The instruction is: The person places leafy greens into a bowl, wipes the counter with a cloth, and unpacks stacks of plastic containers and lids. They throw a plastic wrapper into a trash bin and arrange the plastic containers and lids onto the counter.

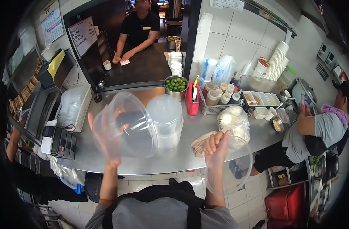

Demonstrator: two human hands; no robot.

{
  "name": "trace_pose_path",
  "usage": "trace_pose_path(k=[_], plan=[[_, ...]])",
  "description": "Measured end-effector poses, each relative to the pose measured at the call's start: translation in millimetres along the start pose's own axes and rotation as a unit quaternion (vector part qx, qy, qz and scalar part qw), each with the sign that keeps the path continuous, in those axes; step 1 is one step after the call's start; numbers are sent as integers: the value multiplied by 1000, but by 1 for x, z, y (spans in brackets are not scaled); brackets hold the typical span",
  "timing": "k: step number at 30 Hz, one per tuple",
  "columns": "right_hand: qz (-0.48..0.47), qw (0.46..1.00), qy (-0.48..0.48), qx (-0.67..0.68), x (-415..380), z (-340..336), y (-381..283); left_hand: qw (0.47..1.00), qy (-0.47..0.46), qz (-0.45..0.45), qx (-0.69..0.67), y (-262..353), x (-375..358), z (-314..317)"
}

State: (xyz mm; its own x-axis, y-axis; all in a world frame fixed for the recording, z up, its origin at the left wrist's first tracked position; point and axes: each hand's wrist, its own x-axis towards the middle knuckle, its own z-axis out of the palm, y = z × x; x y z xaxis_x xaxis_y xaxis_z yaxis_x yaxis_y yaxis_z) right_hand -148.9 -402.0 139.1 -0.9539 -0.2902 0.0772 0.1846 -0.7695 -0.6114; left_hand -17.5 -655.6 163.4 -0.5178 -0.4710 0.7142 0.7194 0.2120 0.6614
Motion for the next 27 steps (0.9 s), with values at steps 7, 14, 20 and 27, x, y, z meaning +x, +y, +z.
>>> trace_pose_path(k=[7, 14, 20, 27], plan=[[-23, 999, 14, 45, -13, -23, -13, 948, -87, -182, -245, -4, 58, -8], [-59, 996, 47, 55, -23, -42, -27, 962, -210, -157, -74, -21, 99, -11], [-30, 997, 38, 63, -19, -38, -20, 735, -471, -40, 487, -21, 131, 61], [4, 995, 37, 88, -15, -44, -3, 654, -508, -104, 551, -69, 99, 94]])
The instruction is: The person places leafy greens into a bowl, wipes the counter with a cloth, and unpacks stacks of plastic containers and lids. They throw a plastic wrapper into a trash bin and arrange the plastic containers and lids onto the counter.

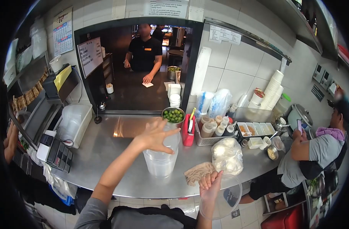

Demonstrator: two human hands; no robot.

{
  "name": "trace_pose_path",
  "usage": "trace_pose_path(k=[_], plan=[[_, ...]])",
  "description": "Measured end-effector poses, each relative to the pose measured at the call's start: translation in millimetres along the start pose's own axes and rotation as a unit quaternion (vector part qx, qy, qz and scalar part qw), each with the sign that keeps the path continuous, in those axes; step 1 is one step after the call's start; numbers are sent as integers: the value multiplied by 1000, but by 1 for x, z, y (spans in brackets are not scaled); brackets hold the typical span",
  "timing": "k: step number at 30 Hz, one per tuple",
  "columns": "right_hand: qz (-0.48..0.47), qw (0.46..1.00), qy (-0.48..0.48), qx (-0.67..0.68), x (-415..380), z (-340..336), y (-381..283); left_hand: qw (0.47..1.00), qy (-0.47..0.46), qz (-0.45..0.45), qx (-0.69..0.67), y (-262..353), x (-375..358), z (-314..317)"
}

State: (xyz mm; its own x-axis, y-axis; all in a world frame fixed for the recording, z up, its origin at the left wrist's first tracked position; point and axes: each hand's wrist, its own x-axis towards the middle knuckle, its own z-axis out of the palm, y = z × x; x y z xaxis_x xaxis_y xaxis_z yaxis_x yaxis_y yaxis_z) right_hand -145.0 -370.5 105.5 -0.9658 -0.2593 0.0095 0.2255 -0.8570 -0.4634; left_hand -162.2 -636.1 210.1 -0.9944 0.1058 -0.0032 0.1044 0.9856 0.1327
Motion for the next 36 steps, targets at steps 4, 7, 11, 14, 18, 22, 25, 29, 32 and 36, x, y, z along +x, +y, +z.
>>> trace_pose_path(k=[4, 7, 11, 14, 18, 22, 25, 29, 32, 36], plan=[[2, 1000, 6, -1, 4, -2, 1, 993, 121, -19, -6, -3, -9, 31], [9, 1000, 14, -8, 8, -2, 3, 993, 98, -36, -53, -7, -26, 22], [37, 999, -3, -13, 10, 9, 13, 993, 105, -51, -19, 9, -11, 33], [48, 998, -28, -6, 11, 20, 19, 990, 123, -52, 39, 26, -17, 34], [51, 998, -40, 1, 7, 29, 22, 993, 117, 0, -2, -4, -17, 37], [59, 993, -97, 25, 3, 16, 18, 968, 248, 28, -11, -7, 0, 28], [45, 993, -104, 17, 4, 24, 17, 867, 493, -42, 59, -4, 4, -35], [50, 984, -166, 28, 5, 21, 20, 919, 379, -73, -78, -23, -10, -86], [70, 984, -164, 31, 3, 26, 22, 917, 356, -114, -138, -48, -36, -102], [64, 988, -139, 24, 1, 35, 26, 857, 483, -172, -41, -129, -91, -129]])
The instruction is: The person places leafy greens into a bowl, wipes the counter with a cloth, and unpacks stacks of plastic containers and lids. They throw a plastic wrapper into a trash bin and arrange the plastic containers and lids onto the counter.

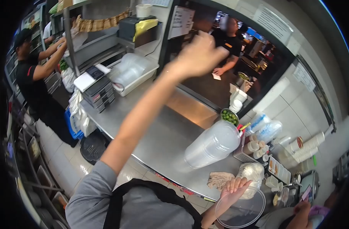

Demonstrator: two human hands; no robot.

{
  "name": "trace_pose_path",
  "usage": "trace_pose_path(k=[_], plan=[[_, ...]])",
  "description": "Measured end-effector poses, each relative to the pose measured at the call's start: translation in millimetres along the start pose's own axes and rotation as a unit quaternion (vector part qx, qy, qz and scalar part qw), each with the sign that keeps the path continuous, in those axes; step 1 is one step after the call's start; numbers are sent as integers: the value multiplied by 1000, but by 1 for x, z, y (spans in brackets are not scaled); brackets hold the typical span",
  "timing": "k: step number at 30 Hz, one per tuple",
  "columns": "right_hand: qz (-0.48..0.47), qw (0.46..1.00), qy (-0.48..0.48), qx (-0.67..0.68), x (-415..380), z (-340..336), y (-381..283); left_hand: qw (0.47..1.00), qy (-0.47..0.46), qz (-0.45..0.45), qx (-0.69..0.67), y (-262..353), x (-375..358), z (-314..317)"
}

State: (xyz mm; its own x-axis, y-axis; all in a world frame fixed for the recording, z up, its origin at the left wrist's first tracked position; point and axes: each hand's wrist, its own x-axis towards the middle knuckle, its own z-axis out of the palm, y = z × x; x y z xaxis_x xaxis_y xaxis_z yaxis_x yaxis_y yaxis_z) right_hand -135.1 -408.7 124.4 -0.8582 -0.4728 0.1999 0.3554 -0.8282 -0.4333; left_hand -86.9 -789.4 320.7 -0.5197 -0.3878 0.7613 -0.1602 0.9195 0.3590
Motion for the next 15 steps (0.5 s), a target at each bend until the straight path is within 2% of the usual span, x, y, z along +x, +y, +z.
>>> trace_pose_path(k=[3, 4, 5, 7, 9, 10, 13, 15], plan=[[-8, 1000, 3, -2, -2, 5, 2, 990, 133, -34, 10, -55, 5, -73], [-6, 1000, 5, -5, -1, 5, 2, 988, 143, -56, 11, -70, 2, -103], [-9, 1000, 6, -10, -1, 5, 1, 980, 183, -45, 64, -116, 9, -116], [-7, 1000, 8, -19, 1, 4, 3, 961, 235, -111, 97, -117, -11, -153], [0, 1000, 10, -19, 4, 7, 7, 956, 248, -123, 93, -120, -24, -173], [3, 1000, 11, -20, 5, 8, 8, 960, 230, -102, 126, -137, -29, -177], [9, 999, 26, -17, 9, 17, 16, 965, 217, -93, 115, -94, -60, -167], [30, 1000, -8, 1, 14, 15, 19, 987, 132, -63, 74, -76, -89, -150]])
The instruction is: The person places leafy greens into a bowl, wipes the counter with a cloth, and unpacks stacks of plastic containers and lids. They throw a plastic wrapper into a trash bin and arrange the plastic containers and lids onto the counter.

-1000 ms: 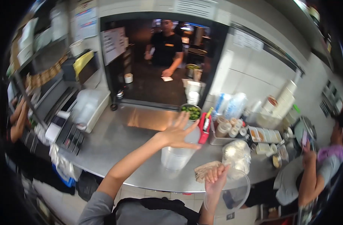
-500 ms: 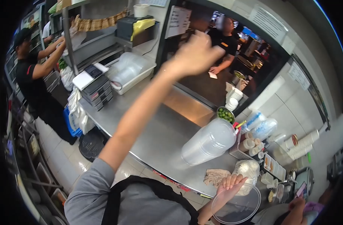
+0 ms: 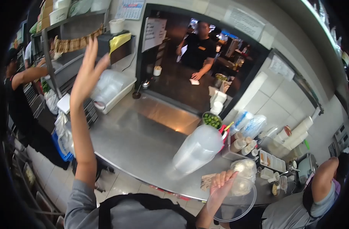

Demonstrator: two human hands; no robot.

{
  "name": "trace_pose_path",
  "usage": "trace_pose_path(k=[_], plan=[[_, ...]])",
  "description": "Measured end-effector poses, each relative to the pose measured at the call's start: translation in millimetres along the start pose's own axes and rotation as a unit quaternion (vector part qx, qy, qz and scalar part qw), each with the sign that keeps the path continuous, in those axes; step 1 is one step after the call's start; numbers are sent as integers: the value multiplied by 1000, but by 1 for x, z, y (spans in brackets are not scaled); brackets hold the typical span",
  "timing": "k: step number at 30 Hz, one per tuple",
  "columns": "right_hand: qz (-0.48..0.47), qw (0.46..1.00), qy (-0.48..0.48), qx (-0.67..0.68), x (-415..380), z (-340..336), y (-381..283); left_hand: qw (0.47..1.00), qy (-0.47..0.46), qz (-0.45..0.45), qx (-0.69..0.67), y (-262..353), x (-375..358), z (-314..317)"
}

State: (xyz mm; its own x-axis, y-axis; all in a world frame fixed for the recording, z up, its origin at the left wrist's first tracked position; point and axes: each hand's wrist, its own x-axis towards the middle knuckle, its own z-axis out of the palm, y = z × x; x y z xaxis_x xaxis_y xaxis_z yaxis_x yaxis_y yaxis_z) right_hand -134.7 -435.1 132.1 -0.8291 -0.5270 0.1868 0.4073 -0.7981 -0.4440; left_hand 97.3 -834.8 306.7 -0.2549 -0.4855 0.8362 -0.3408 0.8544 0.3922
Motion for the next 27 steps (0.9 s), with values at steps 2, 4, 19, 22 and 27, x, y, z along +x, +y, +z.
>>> trace_pose_path(k=[2, 4, 19, 22, 27], plan=[[1, 1000, 2, -1, -2, -5, -3, 984, -156, 56, -66, 27, -46, -4], [-15, 999, 38, -15, -6, -11, -3, 918, -356, 117, -131, 28, -88, -5], [-27, 989, 140, -43, -9, -28, -14, 760, -605, -127, -201, -22, -200, -3], [-23, 991, 127, -36, -10, -29, -15, 762, -600, -118, -212, -16, -198, 1], [-20, 992, 122, -27, -13, -33, -16, 733, -640, -63, -221, -6, -190, 13]])
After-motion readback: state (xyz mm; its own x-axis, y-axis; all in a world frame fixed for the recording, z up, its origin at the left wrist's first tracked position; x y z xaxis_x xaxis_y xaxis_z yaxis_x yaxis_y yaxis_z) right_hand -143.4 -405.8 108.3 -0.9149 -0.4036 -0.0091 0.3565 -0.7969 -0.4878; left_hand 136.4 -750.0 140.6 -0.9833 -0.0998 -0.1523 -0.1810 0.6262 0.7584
